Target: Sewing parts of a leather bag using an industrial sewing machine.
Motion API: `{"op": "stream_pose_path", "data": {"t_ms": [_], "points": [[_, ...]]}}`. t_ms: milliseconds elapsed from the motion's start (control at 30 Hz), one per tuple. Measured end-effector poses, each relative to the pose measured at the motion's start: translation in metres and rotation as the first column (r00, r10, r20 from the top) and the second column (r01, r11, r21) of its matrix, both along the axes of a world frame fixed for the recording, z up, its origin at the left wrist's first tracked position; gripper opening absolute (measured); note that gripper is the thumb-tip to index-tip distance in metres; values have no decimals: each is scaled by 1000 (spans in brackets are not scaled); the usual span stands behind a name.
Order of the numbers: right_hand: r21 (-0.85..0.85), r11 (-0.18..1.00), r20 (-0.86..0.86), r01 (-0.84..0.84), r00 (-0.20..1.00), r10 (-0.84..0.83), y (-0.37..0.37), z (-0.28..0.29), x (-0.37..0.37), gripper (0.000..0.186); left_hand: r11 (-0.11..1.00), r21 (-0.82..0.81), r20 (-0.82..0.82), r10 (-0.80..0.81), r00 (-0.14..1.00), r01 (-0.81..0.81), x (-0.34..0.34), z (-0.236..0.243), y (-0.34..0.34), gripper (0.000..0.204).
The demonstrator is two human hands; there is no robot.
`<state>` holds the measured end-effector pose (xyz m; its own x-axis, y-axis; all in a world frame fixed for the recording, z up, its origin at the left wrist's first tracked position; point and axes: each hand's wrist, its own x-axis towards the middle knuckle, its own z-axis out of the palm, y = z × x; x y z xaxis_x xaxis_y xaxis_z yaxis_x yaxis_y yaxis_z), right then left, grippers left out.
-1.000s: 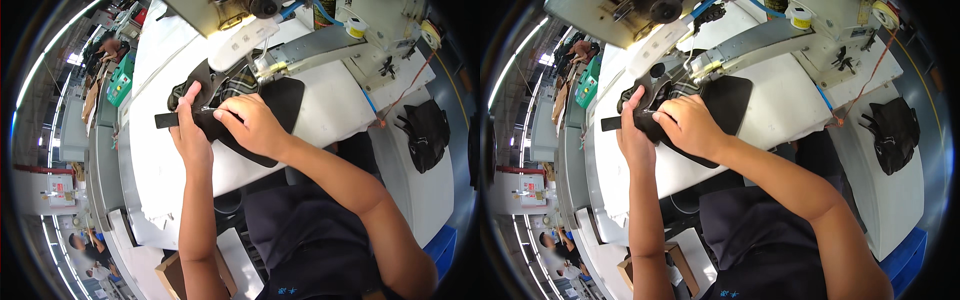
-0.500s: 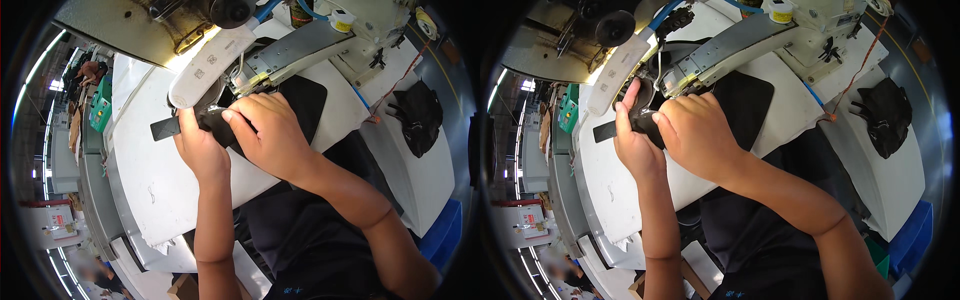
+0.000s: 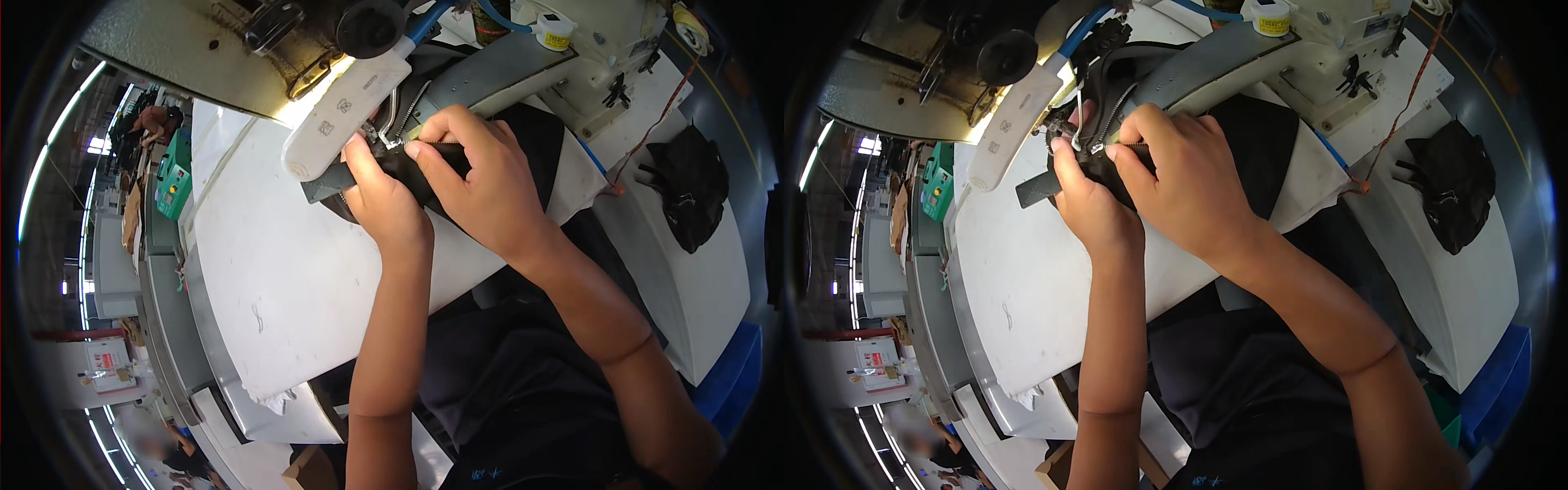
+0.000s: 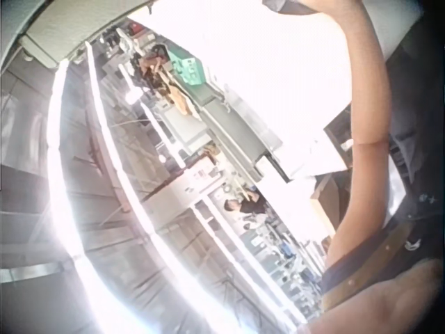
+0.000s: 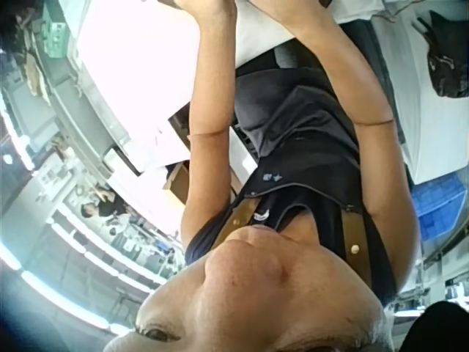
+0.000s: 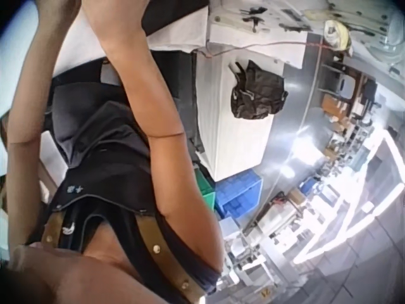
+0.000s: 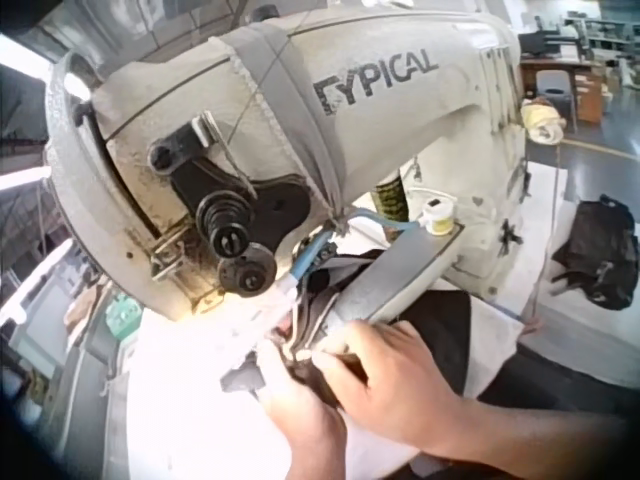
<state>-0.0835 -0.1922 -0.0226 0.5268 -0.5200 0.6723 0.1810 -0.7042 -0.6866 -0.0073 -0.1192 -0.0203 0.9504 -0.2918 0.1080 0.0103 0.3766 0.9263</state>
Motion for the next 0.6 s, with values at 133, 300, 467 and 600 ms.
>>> {"op": "stream_pose_path", "data": {"t_ms": [133,300,467,600], "points": [[-57,998,41,34,999,-32,-3,-5,-2,13,995,20,-16,98,995,-98,-12,2,-14,53],[-112,991,93,77,993,-67,-13,-1,3,9,987,96,-86,140,986,-132,-15,17,-28,53],[-144,988,-2,46,999,-47,-12,8,5,6,988,67,-214,149,965,-137,-17,32,-23,53],[-189,982,-56,31,998,-43,-15,13,4,9,992,5,-220,123,968,-125,-14,26,-19,50]]}}
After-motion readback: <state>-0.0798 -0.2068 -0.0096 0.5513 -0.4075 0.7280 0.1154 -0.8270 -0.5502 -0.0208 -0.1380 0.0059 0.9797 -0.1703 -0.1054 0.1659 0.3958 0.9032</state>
